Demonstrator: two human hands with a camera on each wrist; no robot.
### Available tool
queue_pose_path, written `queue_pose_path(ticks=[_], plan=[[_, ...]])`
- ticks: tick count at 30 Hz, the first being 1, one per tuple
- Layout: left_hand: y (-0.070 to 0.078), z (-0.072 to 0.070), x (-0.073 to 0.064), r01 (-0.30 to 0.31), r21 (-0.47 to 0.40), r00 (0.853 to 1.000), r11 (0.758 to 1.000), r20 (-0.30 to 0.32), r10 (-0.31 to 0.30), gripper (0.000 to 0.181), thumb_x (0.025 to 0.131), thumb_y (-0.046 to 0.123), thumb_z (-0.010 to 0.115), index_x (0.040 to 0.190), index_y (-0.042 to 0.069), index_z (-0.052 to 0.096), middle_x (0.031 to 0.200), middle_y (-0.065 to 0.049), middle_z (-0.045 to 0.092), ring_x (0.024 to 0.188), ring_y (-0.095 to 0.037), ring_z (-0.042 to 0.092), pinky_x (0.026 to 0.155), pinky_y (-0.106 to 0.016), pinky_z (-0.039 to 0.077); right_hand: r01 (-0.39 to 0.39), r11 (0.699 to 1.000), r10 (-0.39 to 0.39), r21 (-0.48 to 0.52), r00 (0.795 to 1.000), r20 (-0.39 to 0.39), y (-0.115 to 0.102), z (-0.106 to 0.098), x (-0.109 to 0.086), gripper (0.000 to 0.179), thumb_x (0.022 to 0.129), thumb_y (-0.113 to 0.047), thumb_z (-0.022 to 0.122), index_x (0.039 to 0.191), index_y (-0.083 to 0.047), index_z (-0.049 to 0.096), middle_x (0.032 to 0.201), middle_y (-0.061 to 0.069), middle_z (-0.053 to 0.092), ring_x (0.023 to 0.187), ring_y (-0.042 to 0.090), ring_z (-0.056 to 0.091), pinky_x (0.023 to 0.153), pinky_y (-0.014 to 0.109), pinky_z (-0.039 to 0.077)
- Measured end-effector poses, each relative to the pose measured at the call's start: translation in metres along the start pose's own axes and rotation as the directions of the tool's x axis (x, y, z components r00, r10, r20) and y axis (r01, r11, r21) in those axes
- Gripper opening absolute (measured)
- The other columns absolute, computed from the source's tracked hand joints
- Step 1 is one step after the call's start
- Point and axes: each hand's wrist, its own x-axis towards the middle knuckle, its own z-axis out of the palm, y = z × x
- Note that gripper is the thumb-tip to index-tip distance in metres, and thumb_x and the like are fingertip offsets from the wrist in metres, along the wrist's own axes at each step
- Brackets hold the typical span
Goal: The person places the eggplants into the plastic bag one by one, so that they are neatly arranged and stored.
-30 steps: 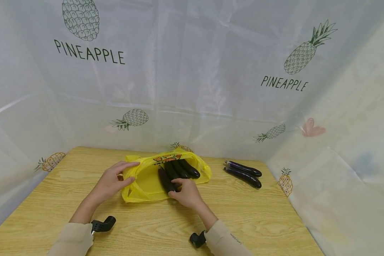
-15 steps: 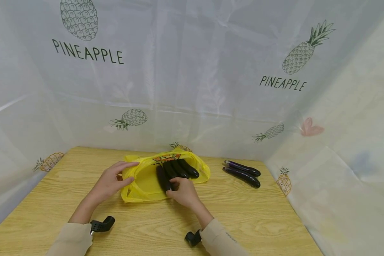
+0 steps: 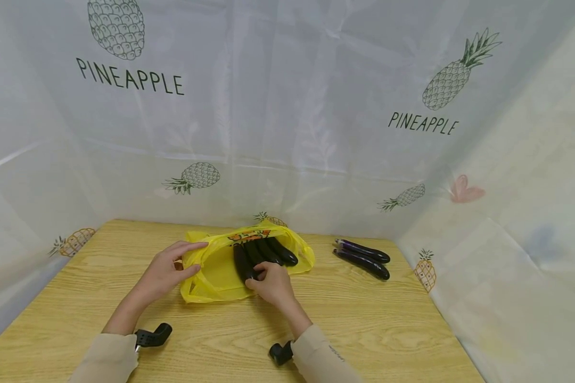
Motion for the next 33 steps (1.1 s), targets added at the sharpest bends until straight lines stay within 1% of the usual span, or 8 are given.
queue_pose_path(ticks=[11, 17, 23, 28, 33], plan=[[0.0002, -0.0004, 0.0, -0.002, 0.002, 1.0, 1.0, 0.0, 0.002, 0.055, 0.098, 0.009, 0.078, 0.149, 0.022, 0.064, 0.133, -0.006, 0.065, 0.093, -0.015, 0.054, 0.069, -0.026, 0.049, 0.001, 1.0, -0.001, 0.012, 0.999, -0.039, 0.0013, 0.0027, 0.0027, 0.033, 0.087, -0.027, 0.089, 0.11, -0.007, 0.079, 0.082, -0.002, 0.068, 0.071, 0.01, 0.061, 0.062, 0.029, 0.052], [0.0014, -0.0008, 0.0003, 0.002, -0.012, 1.0, 1.0, 0.004, -0.002, 0.056, 0.097, 0.007, 0.078, 0.149, 0.02, 0.064, 0.132, -0.006, 0.065, 0.09, -0.015, 0.053, 0.068, -0.026, 0.049, 0.019, 1.0, -0.019, 0.005, 1.0, -0.019, 0.0025, 0.0013, 0.0035, 0.033, 0.087, -0.026, 0.089, 0.112, -0.007, 0.078, 0.082, -0.001, 0.069, 0.072, 0.011, 0.061, 0.061, 0.028, 0.051], [0.0013, -0.0004, 0.0006, 0.001, 0.008, 1.0, 1.0, 0.003, -0.001, 0.055, 0.097, 0.008, 0.078, 0.149, 0.021, 0.064, 0.134, -0.007, 0.065, 0.093, -0.015, 0.054, 0.068, -0.026, 0.05, 0.02, 1.0, -0.02, 0.02, 1.0, 0.02, 0.0034, -0.0019, 0.0037, 0.035, 0.086, -0.019, 0.088, 0.116, -0.004, 0.077, 0.085, 0.001, 0.069, 0.075, 0.013, 0.063, 0.062, 0.029, 0.052], [0.0006, 0.0, 0.0001, -0.001, 0.016, 1.0, 1.0, 0.005, 0.001, 0.055, 0.098, 0.008, 0.078, 0.149, 0.021, 0.063, 0.134, -0.006, 0.065, 0.091, -0.016, 0.053, 0.068, -0.026, 0.048, 0.03, 0.999, -0.03, 0.029, 1.0, 0.007, 0.0042, -0.0023, 0.0046, 0.034, 0.087, -0.02, 0.088, 0.114, -0.004, 0.077, 0.083, 0.001, 0.069, 0.072, 0.011, 0.062, 0.059, 0.028, 0.052], [0.0022, 0.0005, -0.0002, 0.0, 0.019, 1.0, 1.0, 0.006, 0.0, 0.055, 0.098, 0.008, 0.077, 0.15, 0.021, 0.063, 0.135, -0.006, 0.065, 0.094, -0.016, 0.052, 0.069, -0.026, 0.049, 0.036, 0.999, -0.035, 0.029, 0.999, -0.015, 0.0047, -0.0014, 0.0056, 0.032, 0.087, -0.022, 0.089, 0.111, -0.005, 0.078, 0.081, -0.001, 0.069, 0.068, 0.008, 0.061, 0.058, 0.026, 0.051]])
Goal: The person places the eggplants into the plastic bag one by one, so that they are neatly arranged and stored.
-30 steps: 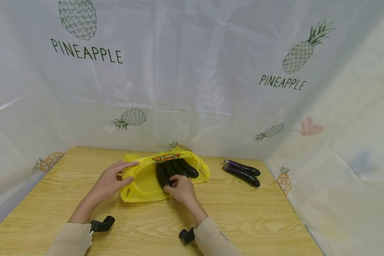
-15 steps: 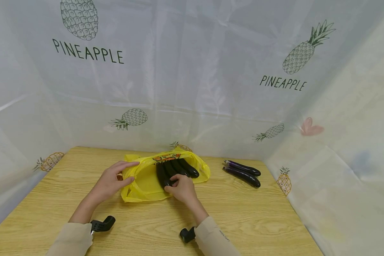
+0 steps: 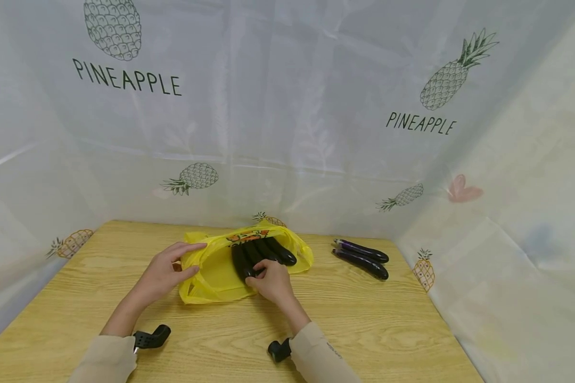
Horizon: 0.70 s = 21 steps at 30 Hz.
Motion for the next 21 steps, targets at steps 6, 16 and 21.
queue_pose_path(ticks=[6, 16, 21], plan=[[0.0, 0.0, 0.001, 0.001, 0.0, 1.0, 1.0, -0.001, -0.001, 0.055, 0.098, 0.008, 0.078, 0.15, 0.021, 0.063, 0.135, -0.006, 0.065, 0.095, -0.016, 0.053, 0.07, -0.026, 0.049, -0.003, 1.0, 0.003, -0.008, 1.0, -0.02, -0.001, 0.001, 0.001, 0.03, 0.086, -0.022, 0.09, 0.108, -0.006, 0.078, 0.077, -0.001, 0.068, 0.066, 0.008, 0.06, 0.058, 0.027, 0.051], [-0.002, 0.001, 0.002, -0.007, -0.014, 1.0, 1.0, -0.006, 0.007, 0.055, 0.097, 0.007, 0.078, 0.149, 0.02, 0.064, 0.133, -0.006, 0.065, 0.094, -0.016, 0.053, 0.069, -0.026, 0.05, -0.005, 1.0, 0.005, 0.007, 1.0, -0.007, 0.002, -0.002, -0.001, 0.032, 0.086, -0.02, 0.089, 0.11, -0.003, 0.077, 0.076, 0.0, 0.068, 0.062, 0.008, 0.059, 0.055, 0.026, 0.05], [-0.003, 0.001, -0.001, -0.006, -0.023, 1.0, 1.0, -0.003, 0.006, 0.054, 0.098, 0.01, 0.078, 0.149, 0.02, 0.063, 0.133, -0.006, 0.065, 0.091, -0.015, 0.053, 0.068, -0.026, 0.049, 0.019, 1.0, -0.019, 0.009, 1.0, 0.01, 0.006, -0.016, -0.003, 0.03, 0.088, -0.019, 0.088, 0.112, -0.004, 0.077, 0.08, 0.002, 0.071, 0.064, 0.01, 0.061, 0.058, 0.029, 0.052]])
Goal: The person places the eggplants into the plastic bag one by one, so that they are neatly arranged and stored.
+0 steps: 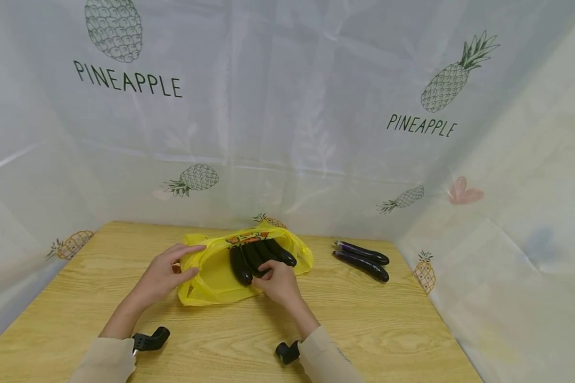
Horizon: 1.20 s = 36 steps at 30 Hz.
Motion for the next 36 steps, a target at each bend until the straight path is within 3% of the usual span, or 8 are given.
queue_pose_path(ticks=[9, 16, 21, 27, 36], plan=[[-0.001, 0.0, -0.001, 0.012, 0.014, 1.0, 1.0, 0.001, -0.012, 0.054, 0.099, 0.012, 0.078, 0.15, 0.022, 0.063, 0.135, -0.006, 0.064, 0.091, -0.014, 0.053, 0.068, -0.026, 0.049, 0.011, 0.999, -0.01, -0.034, 1.0, 0.029, 0.019, -0.047, -0.007, 0.031, 0.094, -0.019, 0.082, 0.12, -0.004, 0.075, 0.095, 0.008, 0.073, 0.073, 0.016, 0.066, 0.063, 0.035, 0.054], [-0.002, -0.001, 0.001, -0.006, 0.007, 1.0, 1.0, 0.001, 0.006, 0.054, 0.098, 0.01, 0.078, 0.149, 0.02, 0.063, 0.133, -0.006, 0.065, 0.087, -0.013, 0.051, 0.066, -0.026, 0.048, 0.001, 0.991, -0.009, -0.13, 0.998, -0.06, 0.053, -0.094, -0.01, 0.031, 0.093, -0.016, 0.083, 0.121, -0.005, 0.076, 0.106, 0.014, 0.075, 0.089, 0.028, 0.074, 0.079, 0.046, 0.062], [-0.004, -0.001, 0.0, -0.005, 0.003, 1.0, 1.0, -0.003, 0.005, 0.055, 0.098, 0.008, 0.077, 0.15, 0.021, 0.063, 0.132, -0.005, 0.065, 0.088, -0.013, 0.051, 0.066, -0.026, 0.047, -0.022, 0.975, -0.009, -0.222, 0.991, -0.137, 0.082, -0.133, -0.01, 0.031, 0.092, -0.014, 0.084, 0.121, -0.005, 0.076, 0.116, 0.019, 0.074, 0.101, 0.037, 0.072, 0.087, 0.051, 0.059], [-0.003, -0.001, 0.0, -0.01, 0.006, 1.0, 1.0, -0.007, 0.01, 0.055, 0.098, 0.008, 0.078, 0.149, 0.02, 0.064, 0.131, -0.006, 0.065, 0.086, -0.013, 0.052, 0.065, -0.026, 0.047, 0.008, 0.964, -0.043, -0.266, 0.991, -0.127, 0.109, -0.178, -0.017, 0.04, 0.097, -0.014, 0.079, 0.132, 0.002, 0.07, 0.129, 0.026, 0.069, 0.115, 0.047, 0.066, 0.095, 0.059, 0.055], [-0.004, 0.0, 0.001, -0.009, -0.002, 1.0, 1.0, -0.002, 0.009, 0.055, 0.097, 0.006, 0.078, 0.149, 0.018, 0.064, 0.131, -0.007, 0.065, 0.085, -0.013, 0.052, 0.065, -0.025, 0.048, -0.002, 0.948, -0.042, -0.319, 0.991, -0.13, 0.151, -0.214, -0.024, 0.049, 0.099, -0.017, 0.077, 0.141, 0.004, 0.063, 0.139, 0.03, 0.062, 0.123, 0.053, 0.058, 0.098, 0.065, 0.05]])
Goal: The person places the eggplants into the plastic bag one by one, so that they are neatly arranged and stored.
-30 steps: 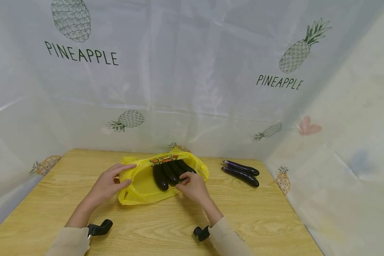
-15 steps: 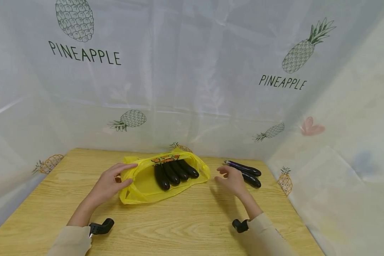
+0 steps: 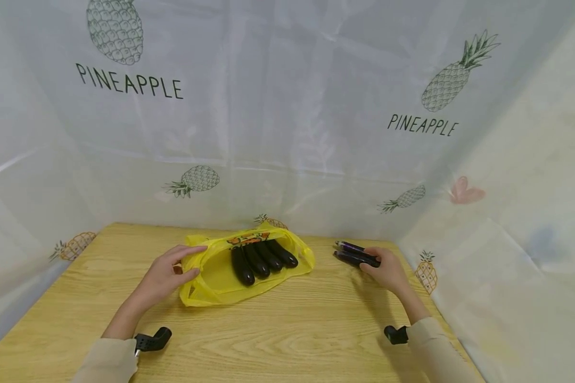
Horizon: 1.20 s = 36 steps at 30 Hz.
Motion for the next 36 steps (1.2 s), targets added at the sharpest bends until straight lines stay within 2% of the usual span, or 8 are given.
queue_pose_path(ticks=[6, 12, 22, 29, 36], plan=[[0.0, 0.0, 0.0, 0.005, 0.005, 1.0, 1.0, -0.004, -0.005, 0.056, 0.097, 0.005, 0.078, 0.149, 0.018, 0.064, 0.13, -0.006, 0.065, 0.085, -0.013, 0.051, 0.065, -0.025, 0.047, 0.016, 1.0, -0.015, -0.016, 1.0, 0.018, 0.02, -0.005, 0.001, 0.051, 0.099, -0.016, 0.077, 0.142, 0.006, 0.061, 0.139, 0.033, 0.06, 0.122, 0.055, 0.057, 0.098, 0.066, 0.05], [0.001, -0.001, 0.0, 0.006, -0.005, 1.0, 1.0, -0.005, -0.006, 0.056, 0.097, 0.006, 0.078, 0.15, 0.019, 0.063, 0.131, -0.006, 0.065, 0.088, -0.014, 0.051, 0.066, -0.026, 0.047, -0.001, 0.999, 0.003, -0.046, 0.999, 0.045, 0.033, -0.009, 0.001, 0.052, 0.099, -0.019, 0.078, 0.142, 0.005, 0.061, 0.137, 0.033, 0.06, 0.119, 0.053, 0.059, 0.095, 0.065, 0.051], [0.0, -0.001, 0.0, 0.004, -0.004, 1.0, 1.0, -0.007, -0.004, 0.055, 0.096, 0.005, 0.078, 0.148, 0.018, 0.064, 0.129, -0.007, 0.065, 0.085, -0.014, 0.051, 0.064, -0.026, 0.047, -0.049, 0.998, 0.052, -0.034, 0.993, 0.104, 0.051, -0.007, -0.004, 0.052, 0.1, -0.019, 0.077, 0.143, 0.005, 0.06, 0.135, 0.034, 0.061, 0.117, 0.054, 0.061, 0.094, 0.063, 0.053], [-0.001, -0.001, -0.001, 0.007, 0.0, 1.0, 1.0, -0.007, -0.007, 0.055, 0.097, 0.005, 0.078, 0.149, 0.018, 0.064, 0.129, -0.006, 0.065, 0.09, -0.014, 0.051, 0.066, -0.025, 0.048, -0.08, 0.996, 0.083, -0.026, 0.985, 0.151, 0.058, -0.004, -0.004, 0.059, 0.102, -0.028, 0.074, 0.148, 0.005, 0.056, 0.141, 0.034, 0.058, 0.122, 0.054, 0.059, 0.092, 0.061, 0.054], [0.0, -0.001, 0.0, 0.021, -0.02, 1.0, 1.0, 0.002, -0.021, 0.055, 0.098, 0.007, 0.077, 0.15, 0.021, 0.063, 0.133, -0.006, 0.065, 0.091, -0.015, 0.052, 0.067, -0.026, 0.048, -0.119, 0.993, 0.115, 0.007, 0.974, 0.197, 0.062, -0.004, -0.005, 0.062, 0.105, -0.034, 0.07, 0.151, 0.004, 0.053, 0.152, 0.037, 0.048, 0.125, 0.056, 0.057, 0.093, 0.06, 0.055]])
